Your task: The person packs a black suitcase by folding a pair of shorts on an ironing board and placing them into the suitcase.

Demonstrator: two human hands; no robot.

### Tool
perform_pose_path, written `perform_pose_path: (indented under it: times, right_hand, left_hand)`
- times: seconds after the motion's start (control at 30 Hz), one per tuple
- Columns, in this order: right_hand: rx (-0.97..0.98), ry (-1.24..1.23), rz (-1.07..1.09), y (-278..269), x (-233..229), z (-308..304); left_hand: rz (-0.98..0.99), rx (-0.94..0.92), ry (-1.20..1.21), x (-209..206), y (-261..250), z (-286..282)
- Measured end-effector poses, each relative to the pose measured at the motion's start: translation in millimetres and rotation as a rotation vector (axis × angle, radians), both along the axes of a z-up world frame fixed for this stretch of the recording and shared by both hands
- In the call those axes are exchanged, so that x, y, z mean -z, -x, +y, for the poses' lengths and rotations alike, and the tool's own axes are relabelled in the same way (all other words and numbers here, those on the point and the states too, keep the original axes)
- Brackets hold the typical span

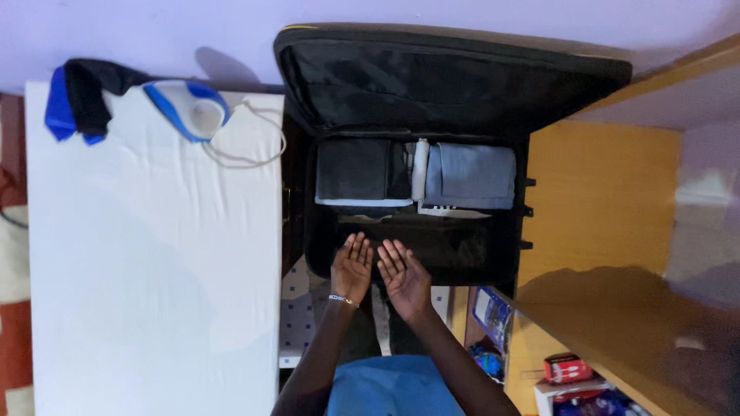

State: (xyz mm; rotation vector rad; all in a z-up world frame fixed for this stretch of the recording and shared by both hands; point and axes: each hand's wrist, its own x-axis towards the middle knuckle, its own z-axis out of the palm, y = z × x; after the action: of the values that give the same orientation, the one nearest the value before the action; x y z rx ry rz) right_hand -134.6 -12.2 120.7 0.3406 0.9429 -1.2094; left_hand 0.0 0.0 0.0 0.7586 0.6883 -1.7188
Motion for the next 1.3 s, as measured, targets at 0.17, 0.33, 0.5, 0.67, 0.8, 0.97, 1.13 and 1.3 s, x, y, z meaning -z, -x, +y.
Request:
perform_pose_path:
  times: [0.17,0.33,0.5,0.67,0.8,0.97,1.13,1.3]
  right_hand:
    - [0.003,-0.060,0.108,-2,29,-12]
    - [-0.023,-0.143,0.224,10,84,-33]
    - [-0.048,-0.067,0.313,43,196,-47]
    - [0.003,-0.232,0.296,61,267,-69]
    - [-0.075,-0.354,0.434,55,286,-85]
    - [0.023,-0.188,0.316,45,265,-110]
    - [0.050,-0.223,0.239,57,262,-126]
    - [-0.080,-0.290,0.135,83,289,-74]
  left_hand:
    - [-0.115,0.100,-0.095,26,-7,-50]
    - [-0.182,0.190,-0.172,103,4,-89]
    - [-0.212,0.321,-0.353,170,21,-119]
    - [-0.283,0.403,-0.445,182,33,-130]
    - [-0.235,0.356,-0.386,173,35,-144]
    - [-0.233,0.341,-0.282,151,32,-153]
    - [-0.236,0.317,-0.179,142,31,-152]
    - [-0.088,0.099,-0.066,129,28,-158]
